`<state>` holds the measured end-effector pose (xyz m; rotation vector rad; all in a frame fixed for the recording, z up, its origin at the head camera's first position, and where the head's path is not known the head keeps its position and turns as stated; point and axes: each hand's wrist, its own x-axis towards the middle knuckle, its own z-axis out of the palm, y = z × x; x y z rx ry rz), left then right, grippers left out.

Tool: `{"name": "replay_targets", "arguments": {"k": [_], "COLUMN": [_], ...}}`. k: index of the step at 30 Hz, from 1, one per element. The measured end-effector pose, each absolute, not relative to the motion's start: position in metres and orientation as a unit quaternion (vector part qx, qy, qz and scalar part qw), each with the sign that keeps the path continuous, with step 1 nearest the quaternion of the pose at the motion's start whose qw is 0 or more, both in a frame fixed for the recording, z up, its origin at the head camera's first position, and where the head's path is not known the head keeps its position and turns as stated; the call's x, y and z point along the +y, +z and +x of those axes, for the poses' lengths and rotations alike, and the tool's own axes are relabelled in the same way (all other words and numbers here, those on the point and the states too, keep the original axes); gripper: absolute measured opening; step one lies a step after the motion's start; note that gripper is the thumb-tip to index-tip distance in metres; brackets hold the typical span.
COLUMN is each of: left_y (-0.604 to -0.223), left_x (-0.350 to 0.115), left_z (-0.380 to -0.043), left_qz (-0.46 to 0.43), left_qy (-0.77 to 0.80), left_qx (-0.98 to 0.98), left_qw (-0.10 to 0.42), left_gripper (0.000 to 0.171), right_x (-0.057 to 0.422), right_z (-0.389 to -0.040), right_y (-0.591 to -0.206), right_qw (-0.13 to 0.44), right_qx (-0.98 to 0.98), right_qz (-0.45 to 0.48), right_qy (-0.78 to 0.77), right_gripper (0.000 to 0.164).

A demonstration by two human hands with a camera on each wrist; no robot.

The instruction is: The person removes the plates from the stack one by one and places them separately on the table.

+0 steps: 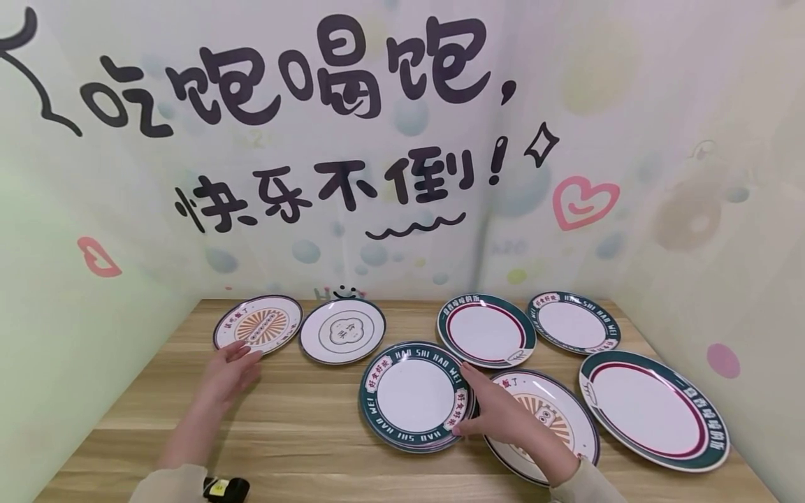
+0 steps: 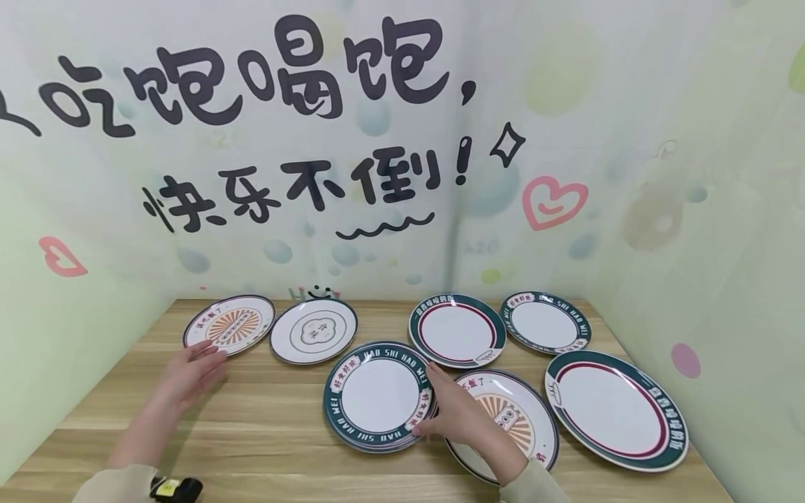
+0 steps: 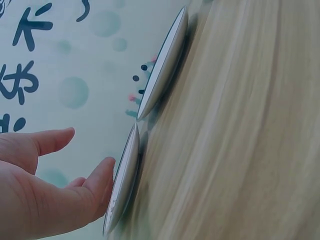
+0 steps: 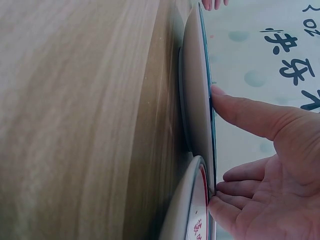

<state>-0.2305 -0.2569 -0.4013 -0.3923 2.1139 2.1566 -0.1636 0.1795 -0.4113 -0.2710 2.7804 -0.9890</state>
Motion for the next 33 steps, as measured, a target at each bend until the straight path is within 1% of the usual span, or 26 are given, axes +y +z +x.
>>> {"name": "replay_targets", "arguments": {"k": [10, 18, 33], "left_y": [-0.397, -0.393, -0.394], "left_x": [-0.241, -0.229, -0.210], "left_z": [-0.229, -0.225, -0.220], "left_qz": [-0.108, -0.097, -0.048], "left_qy": [0.706, 0.700, 0.688], "left_qx": [0.699, 0.706, 0.721], "left_qw": [0.048, 0.047, 0.066], "left_gripper": [0.075, 0.072, 0.069], "right_x": [0.179, 0.180, 0.180], "right_z": [-0.164, -0.163, -0.164], "right_y": [-0.412, -0.411, -0.413], "right_qw": [0.088, 0.088, 0.088], "right_qx": [0.935, 0.934, 0.935], "right_qz": [-0.088, -0.092, -0.090], "right_qy": [-0.332, -0.334, -0.332], "right_gripper": [0.100, 0.101, 0.099]}}
